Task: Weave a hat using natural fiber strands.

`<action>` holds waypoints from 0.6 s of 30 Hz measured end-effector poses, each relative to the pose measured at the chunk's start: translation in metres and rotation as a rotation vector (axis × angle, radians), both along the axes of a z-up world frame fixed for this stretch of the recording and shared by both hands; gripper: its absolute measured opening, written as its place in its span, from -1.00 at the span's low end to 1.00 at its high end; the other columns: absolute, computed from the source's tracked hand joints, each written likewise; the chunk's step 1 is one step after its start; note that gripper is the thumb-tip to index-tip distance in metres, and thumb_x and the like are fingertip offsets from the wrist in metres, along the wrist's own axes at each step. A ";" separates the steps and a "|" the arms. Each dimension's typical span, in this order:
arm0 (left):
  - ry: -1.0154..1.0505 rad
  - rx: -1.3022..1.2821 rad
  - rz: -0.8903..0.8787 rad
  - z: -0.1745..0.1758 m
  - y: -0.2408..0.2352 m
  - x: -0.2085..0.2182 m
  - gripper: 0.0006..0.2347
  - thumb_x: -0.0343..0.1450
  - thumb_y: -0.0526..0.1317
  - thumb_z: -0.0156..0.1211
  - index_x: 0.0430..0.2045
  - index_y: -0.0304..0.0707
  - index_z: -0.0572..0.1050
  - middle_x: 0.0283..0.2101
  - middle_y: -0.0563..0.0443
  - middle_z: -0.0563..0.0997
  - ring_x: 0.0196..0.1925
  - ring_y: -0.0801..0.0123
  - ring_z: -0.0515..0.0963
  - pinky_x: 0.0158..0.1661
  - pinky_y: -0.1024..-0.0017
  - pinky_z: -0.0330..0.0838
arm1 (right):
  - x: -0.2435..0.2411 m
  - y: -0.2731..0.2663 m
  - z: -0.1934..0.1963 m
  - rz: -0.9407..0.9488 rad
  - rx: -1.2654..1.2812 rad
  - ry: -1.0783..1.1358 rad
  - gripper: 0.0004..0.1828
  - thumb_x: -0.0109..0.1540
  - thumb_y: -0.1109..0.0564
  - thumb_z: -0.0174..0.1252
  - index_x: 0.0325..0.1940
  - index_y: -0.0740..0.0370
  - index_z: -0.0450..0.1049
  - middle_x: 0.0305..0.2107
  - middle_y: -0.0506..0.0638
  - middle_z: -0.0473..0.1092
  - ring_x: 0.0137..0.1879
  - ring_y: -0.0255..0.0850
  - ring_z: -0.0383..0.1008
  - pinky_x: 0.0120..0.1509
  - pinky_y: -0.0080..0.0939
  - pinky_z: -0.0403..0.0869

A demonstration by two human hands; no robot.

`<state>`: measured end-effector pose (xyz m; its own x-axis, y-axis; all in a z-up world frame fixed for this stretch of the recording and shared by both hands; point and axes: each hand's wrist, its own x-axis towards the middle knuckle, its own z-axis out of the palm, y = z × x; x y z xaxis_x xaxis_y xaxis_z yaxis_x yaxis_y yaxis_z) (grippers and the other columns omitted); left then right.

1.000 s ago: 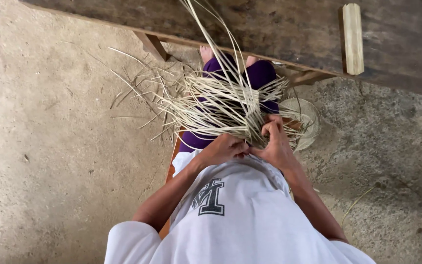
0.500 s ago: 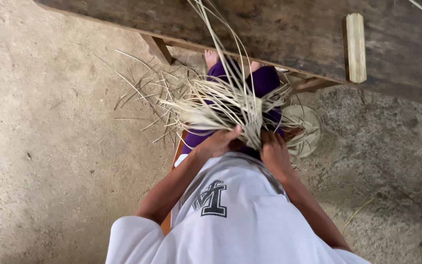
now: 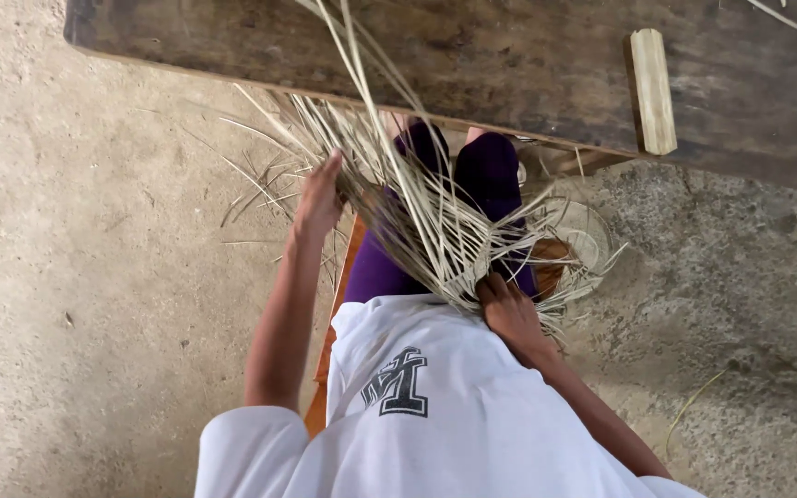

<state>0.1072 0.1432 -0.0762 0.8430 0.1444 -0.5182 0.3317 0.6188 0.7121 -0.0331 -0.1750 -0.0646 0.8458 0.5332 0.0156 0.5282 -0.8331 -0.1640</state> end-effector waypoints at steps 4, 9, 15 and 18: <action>-0.094 0.001 -0.221 -0.189 0.004 -0.097 -0.32 0.30 0.20 -0.03 0.16 -0.34 0.07 0.17 -0.41 0.10 0.17 -0.09 0.16 0.05 0.11 0.03 | 0.003 -0.006 -0.002 -0.102 0.100 0.299 -0.76 -0.02 0.20 0.12 -0.28 0.31 0.44 -0.24 0.18 0.29 -0.38 0.20 0.40 -0.43 0.06 0.36; 0.411 -0.439 -0.201 0.059 -0.070 -0.106 -0.46 0.31 0.26 -0.08 -0.42 -0.40 0.36 -0.32 -0.33 0.49 -0.24 -0.01 0.50 -0.11 0.10 0.36 | 0.012 0.003 0.062 -0.249 0.368 0.461 -0.72 0.13 0.25 0.06 -0.08 0.36 0.44 -0.11 0.25 0.32 -0.33 0.26 0.42 -0.33 0.11 0.44; 0.328 -0.799 -0.380 0.023 -0.118 -0.075 0.02 0.11 0.53 -0.17 0.19 -0.50 0.05 0.23 -0.50 0.08 0.27 -0.27 0.08 0.20 -0.08 -0.02 | -0.002 -0.012 0.086 -0.088 0.262 0.584 -0.68 0.11 0.18 0.04 -0.07 0.27 0.43 0.03 0.15 0.26 -0.36 0.05 0.51 -0.21 -0.02 0.48; -0.172 -0.943 -0.436 0.000 -0.124 -0.039 0.02 0.05 0.50 -0.24 0.14 -0.57 0.11 0.21 -0.36 0.18 0.30 0.02 0.13 0.27 0.08 -0.08 | -0.025 -0.038 0.058 0.054 0.186 0.684 -0.64 0.12 0.17 -0.11 -0.05 0.15 0.46 0.17 0.09 0.15 -0.46 -0.11 0.55 -0.11 -0.10 0.46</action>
<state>0.0678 0.0196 -0.0759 0.7978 -0.5884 -0.1317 0.5990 0.7983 0.0626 -0.0583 -0.2134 -0.0062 0.6710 0.6147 -0.4145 0.2958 -0.7347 -0.6105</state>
